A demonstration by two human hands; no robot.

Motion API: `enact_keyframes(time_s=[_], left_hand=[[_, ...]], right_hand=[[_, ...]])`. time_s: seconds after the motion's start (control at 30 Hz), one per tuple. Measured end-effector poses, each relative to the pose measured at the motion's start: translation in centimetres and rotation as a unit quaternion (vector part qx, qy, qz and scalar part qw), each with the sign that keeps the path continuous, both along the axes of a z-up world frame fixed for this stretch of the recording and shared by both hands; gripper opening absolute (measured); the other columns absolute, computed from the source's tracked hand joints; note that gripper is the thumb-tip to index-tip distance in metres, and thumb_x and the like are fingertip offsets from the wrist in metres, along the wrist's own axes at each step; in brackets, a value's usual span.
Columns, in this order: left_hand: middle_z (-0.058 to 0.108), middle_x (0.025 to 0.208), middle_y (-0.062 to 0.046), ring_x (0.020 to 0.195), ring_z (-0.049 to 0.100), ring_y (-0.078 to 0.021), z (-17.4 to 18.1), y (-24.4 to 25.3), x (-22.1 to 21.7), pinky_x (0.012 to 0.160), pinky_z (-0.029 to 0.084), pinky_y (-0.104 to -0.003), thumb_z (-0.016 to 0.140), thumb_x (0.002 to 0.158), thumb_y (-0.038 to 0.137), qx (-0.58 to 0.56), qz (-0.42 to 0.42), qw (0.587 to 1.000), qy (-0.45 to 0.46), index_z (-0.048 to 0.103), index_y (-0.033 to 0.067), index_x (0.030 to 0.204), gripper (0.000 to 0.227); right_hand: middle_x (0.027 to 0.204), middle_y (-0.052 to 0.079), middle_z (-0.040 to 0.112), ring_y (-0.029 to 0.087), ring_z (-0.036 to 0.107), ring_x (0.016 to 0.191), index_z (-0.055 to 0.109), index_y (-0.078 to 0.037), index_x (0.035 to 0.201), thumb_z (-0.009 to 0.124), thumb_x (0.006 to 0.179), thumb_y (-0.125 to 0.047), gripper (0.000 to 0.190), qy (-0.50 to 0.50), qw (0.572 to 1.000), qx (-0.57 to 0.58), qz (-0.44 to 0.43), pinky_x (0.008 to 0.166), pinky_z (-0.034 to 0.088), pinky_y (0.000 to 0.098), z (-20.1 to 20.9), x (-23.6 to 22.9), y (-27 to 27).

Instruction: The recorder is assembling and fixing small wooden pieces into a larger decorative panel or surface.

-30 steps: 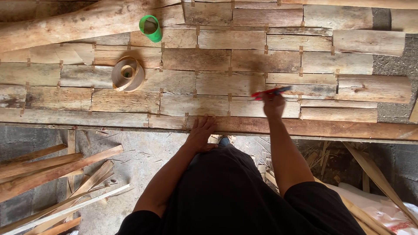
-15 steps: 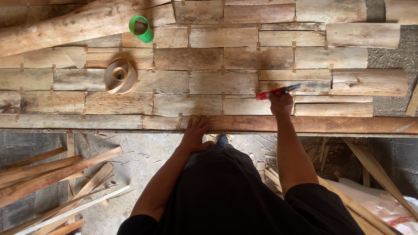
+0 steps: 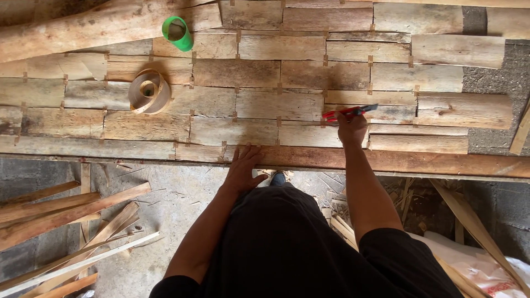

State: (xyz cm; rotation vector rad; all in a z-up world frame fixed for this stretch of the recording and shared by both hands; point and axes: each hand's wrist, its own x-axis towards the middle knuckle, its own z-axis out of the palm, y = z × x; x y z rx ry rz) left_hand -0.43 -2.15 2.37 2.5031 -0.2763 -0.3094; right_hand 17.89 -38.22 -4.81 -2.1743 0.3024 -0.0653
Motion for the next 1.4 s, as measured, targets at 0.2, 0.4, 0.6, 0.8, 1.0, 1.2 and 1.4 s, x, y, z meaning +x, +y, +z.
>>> enact_keyframes(time_s=[0.2, 0.4, 0.6, 0.8, 1.0, 1.2, 1.4], left_hand=[[0.041, 0.161, -0.008, 0.157, 0.018, -0.0309, 0.2, -0.2, 0.5, 0.126, 0.006, -0.053, 0.082, 0.077, 0.046, 0.024, 0.001, 0.999, 0.024, 0.061, 0.0093, 0.138, 0.074], [0.057, 0.142, -0.014, 0.143, 0.041, -0.0430, -0.7, -1.0, 1.7, 0.113, 0.039, -0.052, 0.083, 0.076, 0.034, 0.060, -0.018, 0.997, -0.041, 0.065, 0.0053, 0.126, 0.061], [0.059, 0.117, -0.019, 0.102, 0.062, -0.0381, -0.1, -2.3, 5.5, 0.088, 0.053, -0.050, 0.081, 0.080, 0.025, 0.112, -0.030, 0.993, 0.023, 0.063, 0.0006, 0.113, 0.045], [0.058, 0.125, -0.019, 0.114, 0.061, -0.0385, 0.3, -1.7, 9.6, 0.097, 0.051, -0.050, 0.078, 0.083, 0.027, 0.130, -0.013, 0.990, 0.060, 0.062, 0.0020, 0.120, 0.047], [0.023, 0.163, -0.023, 0.150, 0.021, -0.0470, 0.1, 0.4, 11.4, 0.120, 0.028, -0.052, 0.084, 0.078, 0.035, 0.177, -0.034, 0.983, 0.028, 0.035, 0.0078, 0.155, 0.096], [0.010, 0.169, -0.021, 0.154, 0.011, -0.0477, 0.7, 0.6, 12.2, 0.122, 0.024, -0.053, 0.084, 0.081, 0.043, 0.188, -0.049, 0.973, 0.123, 0.026, 0.0117, 0.158, 0.102], [0.014, 0.169, -0.022, 0.153, 0.018, -0.0494, -0.4, 1.7, 12.1, 0.119, 0.030, -0.052, 0.085, 0.080, 0.039, 0.173, -0.067, 0.978, 0.098, 0.028, 0.0110, 0.159, 0.101]], right_hand=[[0.085, 0.005, 0.076, 0.016, 0.069, 0.071, 0.078, -0.011, 0.097, 0.083, 0.088, -0.031, 0.023, 0.049, 0.999, 0.015, 0.002, 0.063, 0.056, 0.0345, 1.8, 0.0, 0.6], [0.083, 0.005, 0.075, 0.016, 0.067, 0.070, 0.077, -0.008, 0.096, 0.085, 0.087, -0.031, 0.025, 0.056, 0.998, -0.001, 0.020, 0.063, 0.054, 0.0340, 1.6, -0.6, 0.4], [0.083, 0.007, 0.076, 0.016, 0.067, 0.070, 0.077, -0.006, 0.097, 0.086, 0.087, -0.033, 0.030, 0.072, 0.997, -0.002, 0.030, 0.064, 0.053, 0.0325, 0.7, -2.0, 0.0], [0.081, 0.008, 0.076, 0.017, 0.068, 0.066, 0.077, -0.004, 0.095, 0.084, 0.087, -0.029, 0.028, 0.067, 0.997, -0.019, -0.036, 0.062, 0.055, 0.0324, 2.3, -1.9, 1.1], [0.084, 0.007, 0.078, 0.016, 0.070, 0.068, 0.076, -0.004, 0.094, 0.081, 0.090, -0.023, 0.020, -0.039, 0.995, 0.073, -0.053, 0.063, 0.055, 0.0327, 2.3, 1.7, 5.7], [0.085, 0.008, 0.078, 0.017, 0.070, 0.073, 0.076, -0.006, 0.094, 0.084, 0.086, -0.026, 0.023, 0.001, 0.996, 0.069, 0.060, 0.068, 0.055, 0.0337, 3.0, 6.1, 13.8], [0.082, 0.009, 0.077, 0.021, 0.072, 0.072, 0.075, -0.006, 0.092, 0.086, 0.081, -0.031, 0.030, -0.004, 0.997, 0.030, 0.069, 0.067, 0.056, 0.0360, 0.2, 9.9, 15.9]])
